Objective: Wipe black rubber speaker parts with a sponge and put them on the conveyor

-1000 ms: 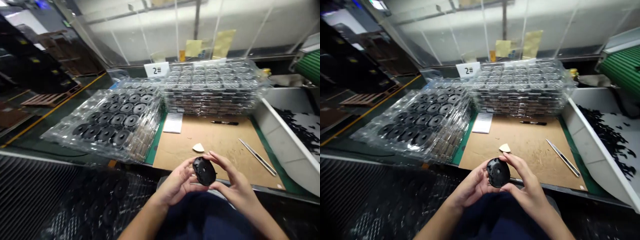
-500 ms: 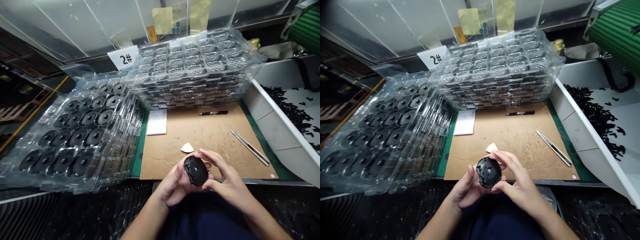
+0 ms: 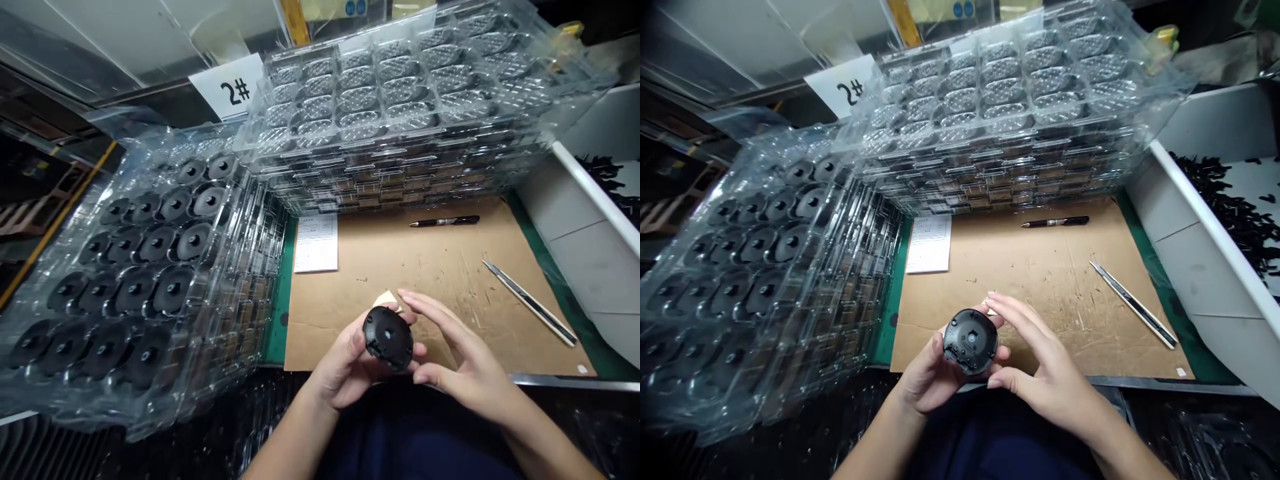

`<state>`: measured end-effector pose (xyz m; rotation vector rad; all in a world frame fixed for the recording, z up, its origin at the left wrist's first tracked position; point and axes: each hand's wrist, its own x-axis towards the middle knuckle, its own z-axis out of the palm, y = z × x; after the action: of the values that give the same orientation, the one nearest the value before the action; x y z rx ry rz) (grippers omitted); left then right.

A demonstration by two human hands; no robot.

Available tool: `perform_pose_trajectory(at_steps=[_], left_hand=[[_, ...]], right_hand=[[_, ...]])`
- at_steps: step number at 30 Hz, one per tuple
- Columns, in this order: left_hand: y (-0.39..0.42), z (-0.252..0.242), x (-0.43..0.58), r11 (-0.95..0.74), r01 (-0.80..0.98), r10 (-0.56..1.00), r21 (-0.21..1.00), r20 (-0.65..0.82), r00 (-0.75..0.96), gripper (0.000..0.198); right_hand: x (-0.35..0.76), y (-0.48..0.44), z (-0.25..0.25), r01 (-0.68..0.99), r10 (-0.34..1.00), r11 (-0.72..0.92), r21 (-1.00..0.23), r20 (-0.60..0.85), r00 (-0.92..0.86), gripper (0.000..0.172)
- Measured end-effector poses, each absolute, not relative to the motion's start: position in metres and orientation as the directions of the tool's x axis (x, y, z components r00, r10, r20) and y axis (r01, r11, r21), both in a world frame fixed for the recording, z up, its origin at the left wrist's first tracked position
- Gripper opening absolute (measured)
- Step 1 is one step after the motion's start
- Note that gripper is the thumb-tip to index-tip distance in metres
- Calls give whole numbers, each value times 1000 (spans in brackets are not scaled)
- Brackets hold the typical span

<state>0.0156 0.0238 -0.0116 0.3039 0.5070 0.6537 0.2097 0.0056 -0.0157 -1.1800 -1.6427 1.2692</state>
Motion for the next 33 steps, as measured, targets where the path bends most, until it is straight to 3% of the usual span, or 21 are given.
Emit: perform_pose_trajectory(at_steps=[6,14,20,26,33], left_hand=[[26,-6,10,653,-552,746,519,-316,586,57],[29,-10,14,438,-588,894,680,-260,366,61],[32,-13,18,340,-544,935,767,-212,286,62],[28,-15,20,257,-504,962,825,-170,211,62],[18,-11,23,195,-381,974,904,-133,183,62]], right_hand=[[205,10,-28,152,978,73,-986,41,-205,46],[190,15,-14,132,992,47,-990,31,-118,27],[182,19,-9,138,994,1,-990,-14,-106,23],[179,20,-5,145,983,77,-986,51,-175,27],[172,29,3,152,995,39,-988,25,-94,19]])
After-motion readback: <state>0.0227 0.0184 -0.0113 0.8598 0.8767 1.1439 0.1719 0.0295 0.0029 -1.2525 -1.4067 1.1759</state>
